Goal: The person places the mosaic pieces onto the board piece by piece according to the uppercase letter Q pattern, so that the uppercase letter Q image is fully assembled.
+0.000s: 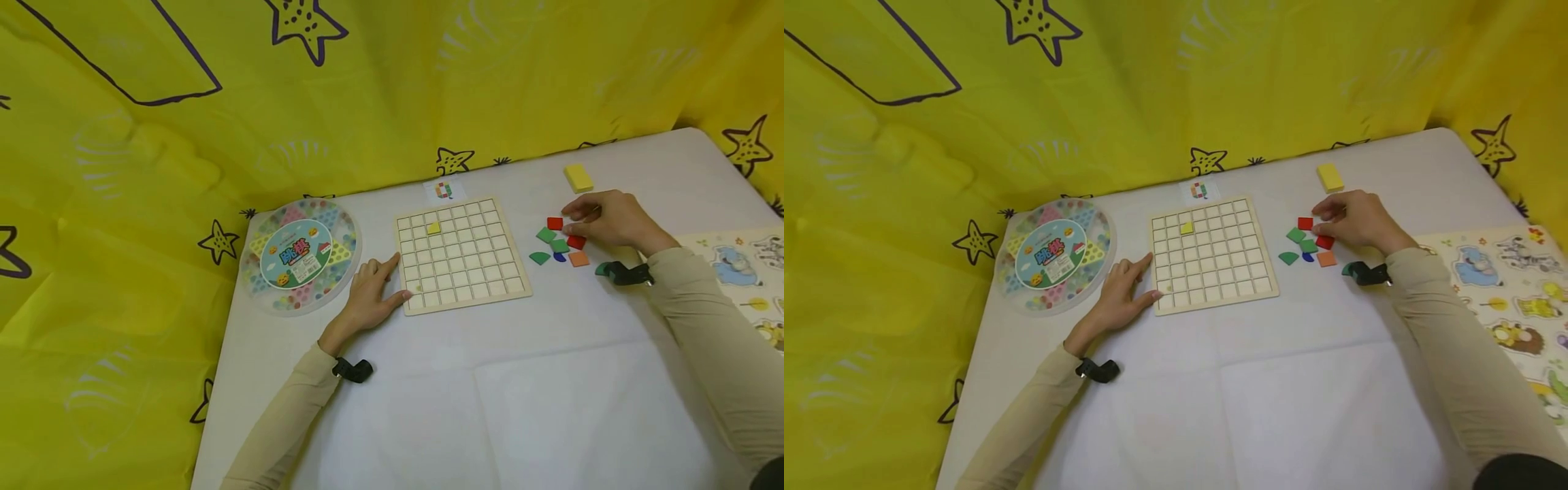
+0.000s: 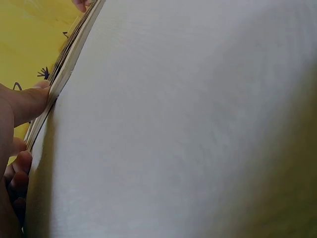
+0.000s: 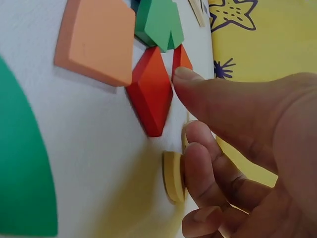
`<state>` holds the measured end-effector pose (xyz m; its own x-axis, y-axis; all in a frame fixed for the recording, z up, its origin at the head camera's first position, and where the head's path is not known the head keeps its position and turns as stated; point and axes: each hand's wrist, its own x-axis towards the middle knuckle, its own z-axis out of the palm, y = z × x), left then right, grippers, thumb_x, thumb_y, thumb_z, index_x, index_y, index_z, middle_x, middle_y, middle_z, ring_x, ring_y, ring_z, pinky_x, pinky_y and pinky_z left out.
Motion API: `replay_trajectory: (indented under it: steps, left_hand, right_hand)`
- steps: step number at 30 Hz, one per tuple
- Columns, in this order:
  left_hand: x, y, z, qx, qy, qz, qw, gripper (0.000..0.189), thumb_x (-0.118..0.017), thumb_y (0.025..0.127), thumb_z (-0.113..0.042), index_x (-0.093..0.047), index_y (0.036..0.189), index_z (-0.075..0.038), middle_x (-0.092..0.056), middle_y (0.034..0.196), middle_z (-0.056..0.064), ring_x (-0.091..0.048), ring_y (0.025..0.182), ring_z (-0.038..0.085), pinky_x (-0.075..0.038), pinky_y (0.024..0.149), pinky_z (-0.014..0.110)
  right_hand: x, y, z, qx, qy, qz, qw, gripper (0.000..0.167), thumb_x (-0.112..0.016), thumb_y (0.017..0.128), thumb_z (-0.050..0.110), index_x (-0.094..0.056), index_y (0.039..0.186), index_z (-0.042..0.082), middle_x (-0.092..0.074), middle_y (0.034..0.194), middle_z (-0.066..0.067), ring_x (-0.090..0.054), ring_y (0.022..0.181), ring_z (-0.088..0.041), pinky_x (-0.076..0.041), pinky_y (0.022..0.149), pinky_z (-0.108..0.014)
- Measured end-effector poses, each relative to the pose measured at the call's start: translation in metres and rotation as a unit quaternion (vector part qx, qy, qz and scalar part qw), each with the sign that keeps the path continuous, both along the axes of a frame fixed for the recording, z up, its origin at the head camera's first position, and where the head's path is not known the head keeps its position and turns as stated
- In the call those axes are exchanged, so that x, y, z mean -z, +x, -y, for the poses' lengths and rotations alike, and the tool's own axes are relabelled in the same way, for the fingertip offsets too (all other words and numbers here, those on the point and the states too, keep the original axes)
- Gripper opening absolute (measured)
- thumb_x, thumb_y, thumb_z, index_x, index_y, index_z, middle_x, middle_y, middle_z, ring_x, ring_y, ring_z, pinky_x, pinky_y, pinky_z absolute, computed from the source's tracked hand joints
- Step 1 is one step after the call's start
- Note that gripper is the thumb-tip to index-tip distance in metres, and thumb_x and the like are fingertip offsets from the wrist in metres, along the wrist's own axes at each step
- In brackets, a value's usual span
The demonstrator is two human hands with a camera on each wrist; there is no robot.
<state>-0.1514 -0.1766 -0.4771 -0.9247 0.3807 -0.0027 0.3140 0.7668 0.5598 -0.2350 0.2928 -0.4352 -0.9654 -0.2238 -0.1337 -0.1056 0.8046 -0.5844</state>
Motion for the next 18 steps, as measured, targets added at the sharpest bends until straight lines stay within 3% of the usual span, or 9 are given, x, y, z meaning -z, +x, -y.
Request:
replay_trajectory:
  steps: [8,18]
  left_hand:
    - [-0.001,0.0,0.001,0.002,0.006,-0.005,1.0,0.081,-0.075,0.099,-0.037,-0.038,0.165,-0.009,-0.047,0.101,0.007,-0.037,0.094,0.023,-0.025,0.084,0.036]
    - [0.002,-0.001,0.002,0.002,0.004,0.0,1.0,0.082,-0.076,0.098,-0.037,-0.038,0.166,-0.01,-0.046,0.102,0.007,-0.036,0.093,0.023,-0.024,0.083,0.036]
  right_hand:
    - [0.002,-0.005,0.011,-0.014,0.0,0.011,0.9998,0.036,-0.078,0.097,0.023,-0.074,0.121,-0.003,-0.074,0.107,-0.022,-0.063,0.097,-0.032,-0.046,0.077,-0.034]
    - [-0.001,-0.009,0.018,-0.007,-0.016,0.005,0.9998,0.033,-0.081,0.095,0.023,-0.07,0.11,-0.005,-0.072,0.099,-0.018,-0.062,0.082,-0.019,-0.046,0.067,-0.023]
